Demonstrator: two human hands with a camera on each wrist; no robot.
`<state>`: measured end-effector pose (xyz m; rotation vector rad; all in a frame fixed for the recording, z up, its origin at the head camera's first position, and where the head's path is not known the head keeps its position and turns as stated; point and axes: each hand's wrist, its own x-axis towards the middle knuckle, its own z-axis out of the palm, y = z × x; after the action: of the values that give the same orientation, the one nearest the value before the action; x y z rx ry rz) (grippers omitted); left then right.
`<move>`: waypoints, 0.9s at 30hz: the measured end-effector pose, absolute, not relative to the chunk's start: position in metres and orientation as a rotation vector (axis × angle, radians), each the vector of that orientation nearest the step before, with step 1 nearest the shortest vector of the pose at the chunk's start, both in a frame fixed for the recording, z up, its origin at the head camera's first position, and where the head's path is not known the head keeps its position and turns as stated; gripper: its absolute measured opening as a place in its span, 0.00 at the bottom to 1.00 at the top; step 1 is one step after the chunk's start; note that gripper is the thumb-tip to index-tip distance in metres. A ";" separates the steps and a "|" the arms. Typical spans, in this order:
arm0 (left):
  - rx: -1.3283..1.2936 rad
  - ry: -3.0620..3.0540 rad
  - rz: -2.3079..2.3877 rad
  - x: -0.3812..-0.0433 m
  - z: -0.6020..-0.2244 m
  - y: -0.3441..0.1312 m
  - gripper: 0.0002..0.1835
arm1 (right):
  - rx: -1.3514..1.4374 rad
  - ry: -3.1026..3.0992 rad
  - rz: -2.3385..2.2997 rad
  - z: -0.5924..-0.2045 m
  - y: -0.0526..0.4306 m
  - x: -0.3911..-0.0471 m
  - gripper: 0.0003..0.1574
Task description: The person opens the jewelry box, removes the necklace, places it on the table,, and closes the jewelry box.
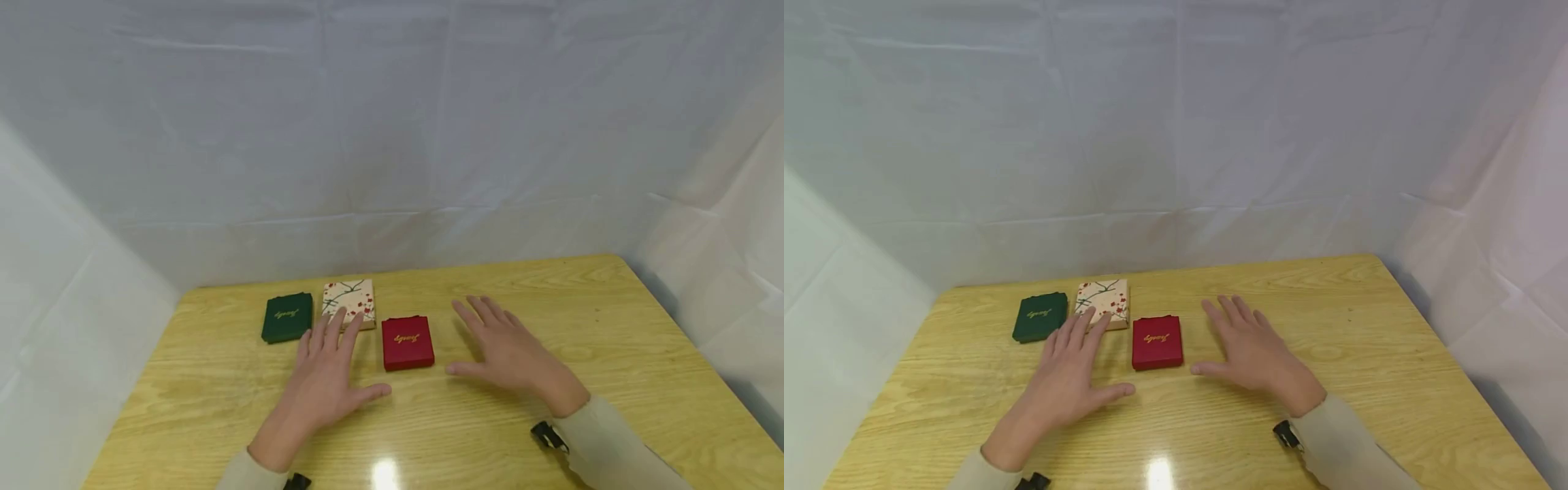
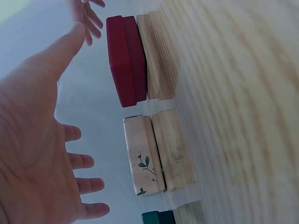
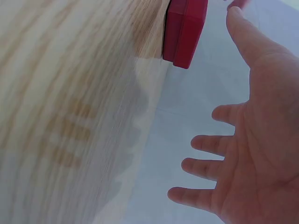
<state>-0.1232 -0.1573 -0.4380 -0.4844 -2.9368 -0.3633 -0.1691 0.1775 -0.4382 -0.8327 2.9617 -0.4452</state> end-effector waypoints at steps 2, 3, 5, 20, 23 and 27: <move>-0.494 -2.924 -0.376 -0.125 -0.437 -0.156 0.67 | -0.858 2.960 -0.437 -0.438 0.174 -0.172 0.70; -0.498 -2.921 -0.382 -0.126 -0.437 -0.156 0.67 | -0.872 2.959 -0.433 -0.438 0.172 -0.173 0.71; -0.505 -2.916 -0.394 -0.127 -0.436 -0.155 0.67 | -0.901 2.953 -0.441 -0.438 0.168 -0.175 0.71; -0.504 -2.970 -0.497 -0.134 -0.439 -0.151 0.66 | -0.975 2.816 -0.493 -0.450 0.138 -0.194 0.74; -0.511 -2.980 -0.518 -0.134 -0.439 -0.150 0.66 | -0.970 2.795 -0.506 -0.449 0.131 -0.196 0.74; -0.526 -2.982 -0.530 -0.136 -0.440 -0.148 0.65 | -0.972 2.786 -0.496 -0.448 0.123 -0.201 0.74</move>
<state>-0.1361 -0.1485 -0.4400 -0.5256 -2.9822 -0.5297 -0.2009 0.1232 -0.4485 -0.9718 2.7863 -0.4962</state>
